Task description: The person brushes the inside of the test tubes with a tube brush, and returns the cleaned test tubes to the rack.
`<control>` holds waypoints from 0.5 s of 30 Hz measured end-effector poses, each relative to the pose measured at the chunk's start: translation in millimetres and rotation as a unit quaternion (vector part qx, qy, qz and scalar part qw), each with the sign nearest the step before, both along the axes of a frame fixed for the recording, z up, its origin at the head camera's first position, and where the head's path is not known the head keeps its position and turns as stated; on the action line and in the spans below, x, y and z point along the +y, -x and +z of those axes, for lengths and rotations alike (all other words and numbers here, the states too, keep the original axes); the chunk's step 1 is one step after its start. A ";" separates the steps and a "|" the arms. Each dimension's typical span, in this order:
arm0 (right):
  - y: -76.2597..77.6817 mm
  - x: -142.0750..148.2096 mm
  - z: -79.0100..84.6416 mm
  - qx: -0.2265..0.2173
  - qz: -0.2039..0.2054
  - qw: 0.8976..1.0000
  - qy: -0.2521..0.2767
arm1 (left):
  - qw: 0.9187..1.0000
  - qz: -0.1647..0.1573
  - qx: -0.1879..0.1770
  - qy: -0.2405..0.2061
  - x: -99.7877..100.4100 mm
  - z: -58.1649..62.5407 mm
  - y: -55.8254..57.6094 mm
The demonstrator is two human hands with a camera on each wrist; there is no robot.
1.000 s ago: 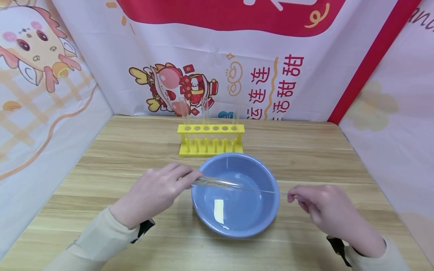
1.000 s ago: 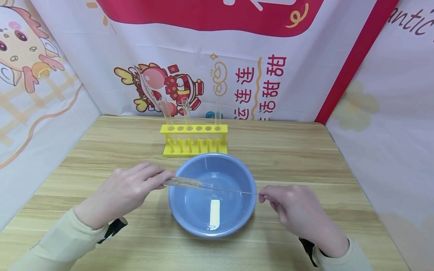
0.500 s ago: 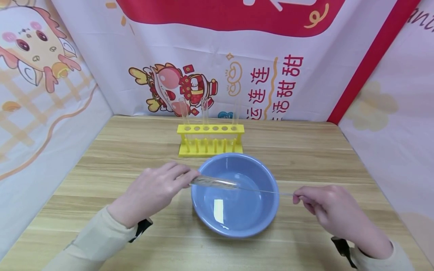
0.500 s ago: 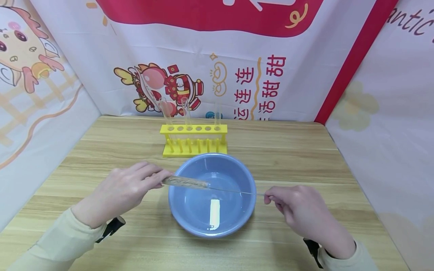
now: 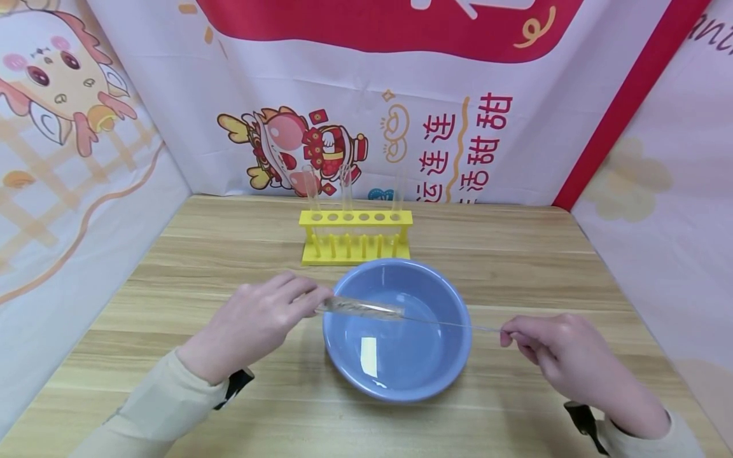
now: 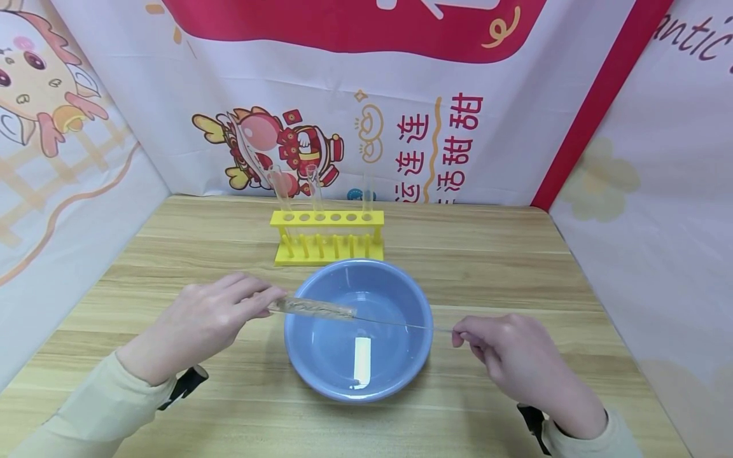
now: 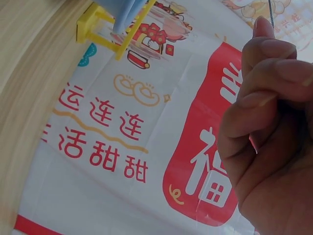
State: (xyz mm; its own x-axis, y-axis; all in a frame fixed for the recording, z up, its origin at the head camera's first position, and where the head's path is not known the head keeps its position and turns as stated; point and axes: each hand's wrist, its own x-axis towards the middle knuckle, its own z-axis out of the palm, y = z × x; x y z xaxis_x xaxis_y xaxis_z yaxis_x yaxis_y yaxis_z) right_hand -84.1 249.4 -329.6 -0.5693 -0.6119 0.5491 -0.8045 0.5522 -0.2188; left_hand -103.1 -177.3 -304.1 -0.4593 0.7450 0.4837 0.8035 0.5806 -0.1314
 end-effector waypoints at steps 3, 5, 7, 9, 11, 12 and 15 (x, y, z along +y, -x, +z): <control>-0.6 1.0 -0.3 -0.007 0.002 1.000 0.005 | 1.000 0.000 0.000 0.000 -0.8 0.1 -0.1; -1.1 1.6 -0.6 -0.012 0.004 1.000 0.008 | 1.000 0.002 -0.001 0.002 -1.3 0.1 0.0; -1.6 2.2 -0.9 -0.016 0.004 1.000 0.010 | 1.000 0.004 -0.001 0.004 -1.9 -0.1 -0.1; -2.0 2.8 -0.9 -0.020 0.003 1.000 0.009 | 1.000 0.007 -0.001 0.005 -2.3 -0.2 -0.2; -2.2 3.5 -1.0 -0.019 0.003 1.000 0.009 | 1.000 0.008 -0.001 0.006 -2.7 -0.2 -0.3; -2.3 3.8 -1.0 -0.019 0.003 1.000 0.009 | 1.000 0.009 -0.001 0.006 -2.9 -0.2 -0.3; -2.1 4.8 -1.2 -0.019 0.001 1.000 0.009 | 1.000 0.008 0.000 0.007 -3.8 -0.3 -0.2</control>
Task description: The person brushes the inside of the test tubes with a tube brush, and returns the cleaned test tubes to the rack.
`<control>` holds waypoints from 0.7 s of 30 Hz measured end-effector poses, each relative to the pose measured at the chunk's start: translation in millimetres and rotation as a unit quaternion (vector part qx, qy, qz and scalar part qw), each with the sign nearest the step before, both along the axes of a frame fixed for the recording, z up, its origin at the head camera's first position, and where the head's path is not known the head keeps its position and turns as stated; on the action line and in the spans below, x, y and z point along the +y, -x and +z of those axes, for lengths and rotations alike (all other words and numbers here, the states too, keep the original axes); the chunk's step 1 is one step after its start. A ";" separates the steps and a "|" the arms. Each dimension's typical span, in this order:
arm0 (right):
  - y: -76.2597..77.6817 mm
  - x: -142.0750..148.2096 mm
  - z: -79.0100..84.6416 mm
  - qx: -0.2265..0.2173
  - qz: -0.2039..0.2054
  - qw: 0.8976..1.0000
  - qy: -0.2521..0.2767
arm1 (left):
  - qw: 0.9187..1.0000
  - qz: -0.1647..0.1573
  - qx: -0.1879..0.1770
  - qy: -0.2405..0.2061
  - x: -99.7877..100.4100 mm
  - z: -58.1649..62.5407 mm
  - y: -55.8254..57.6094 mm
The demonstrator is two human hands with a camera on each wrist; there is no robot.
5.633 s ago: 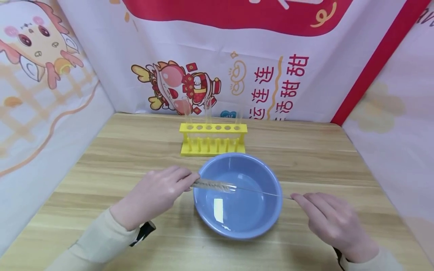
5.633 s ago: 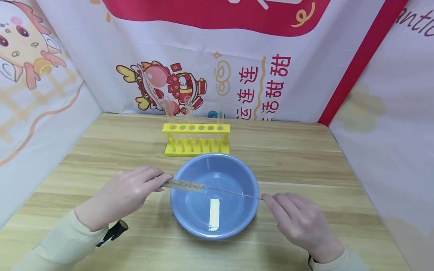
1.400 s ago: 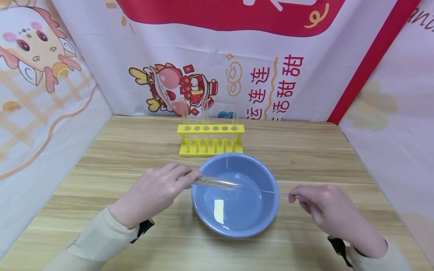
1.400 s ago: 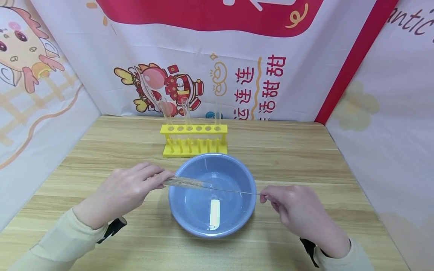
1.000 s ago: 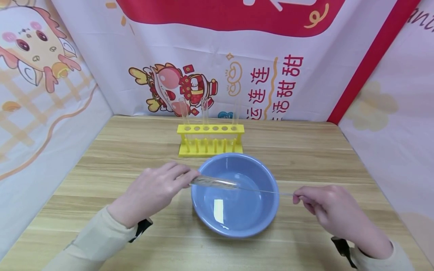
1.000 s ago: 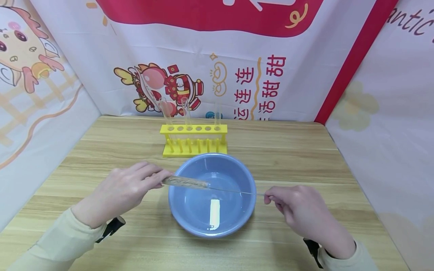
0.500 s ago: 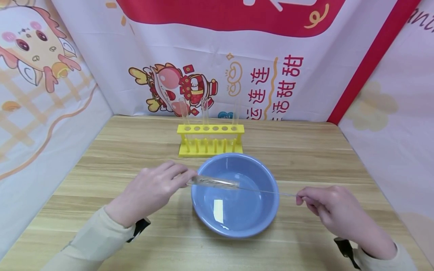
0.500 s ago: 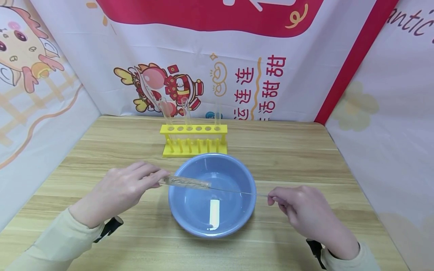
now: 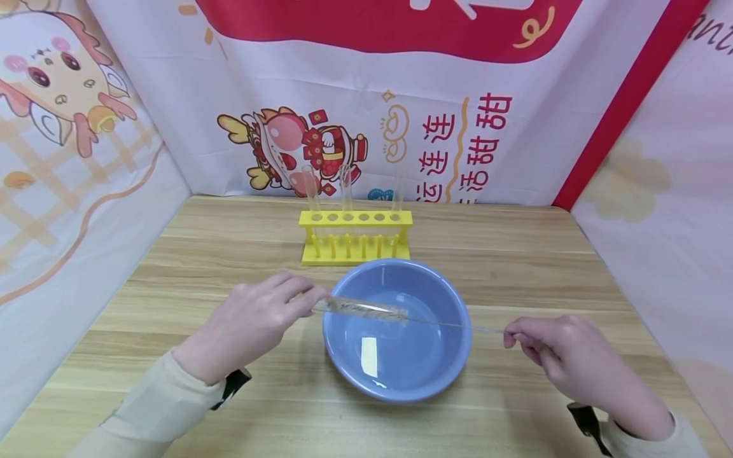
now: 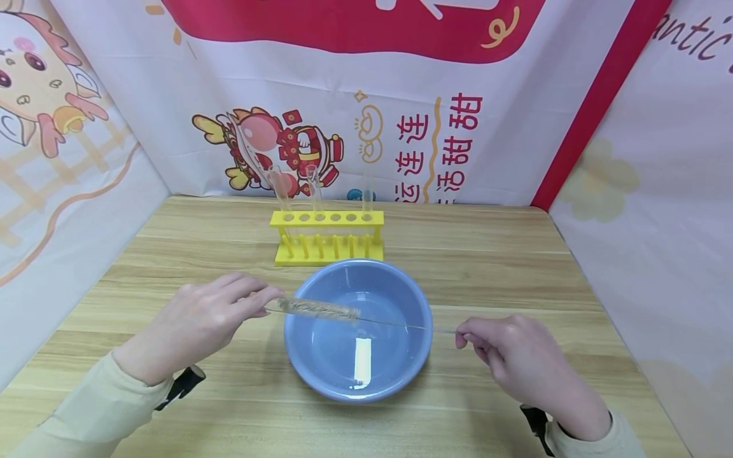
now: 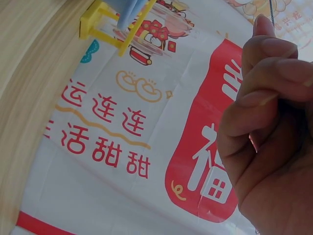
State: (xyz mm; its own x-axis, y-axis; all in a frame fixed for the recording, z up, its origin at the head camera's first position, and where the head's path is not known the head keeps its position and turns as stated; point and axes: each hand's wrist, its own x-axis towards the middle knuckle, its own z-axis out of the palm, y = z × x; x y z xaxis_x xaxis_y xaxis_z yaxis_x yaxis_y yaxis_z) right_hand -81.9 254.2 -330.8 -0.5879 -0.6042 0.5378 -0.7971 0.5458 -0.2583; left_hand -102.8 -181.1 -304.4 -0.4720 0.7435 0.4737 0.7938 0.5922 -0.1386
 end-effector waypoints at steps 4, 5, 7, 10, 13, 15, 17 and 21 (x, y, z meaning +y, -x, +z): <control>0.7 1.3 -1.1 -0.001 0.001 1.000 -0.001 | 1.000 -0.001 0.002 0.000 -1.2 -0.8 0.4; 0.8 1.6 -1.5 0.000 0.002 1.000 -0.001 | 1.000 -0.001 0.002 0.000 -1.3 -0.9 0.5; 0.9 2.0 -2.1 0.000 0.004 1.000 0.000 | 1.000 -0.002 0.001 0.000 -1.7 -1.2 0.7; 0.7 2.1 -2.4 0.002 0.003 1.000 0.001 | 1.000 -0.003 0.001 -0.001 -1.9 -1.4 0.9; -0.2 0.6 -1.7 0.028 -0.007 1.000 0.005 | 1.000 -0.003 0.001 -0.002 -2.1 -1.4 1.3; -0.9 -2.4 -0.4 0.084 -0.021 0.996 0.008 | 1.000 -0.003 0.000 -0.004 -2.0 -1.2 1.6; -1.5 -7.0 1.9 0.170 -0.037 0.985 0.021 | 1.000 -0.004 -0.004 -0.010 -1.9 -0.8 1.7; -1.7 -17.9 9.1 0.358 -0.047 0.931 0.059 | 0.999 -0.014 -0.016 -0.026 -2.2 0.5 0.6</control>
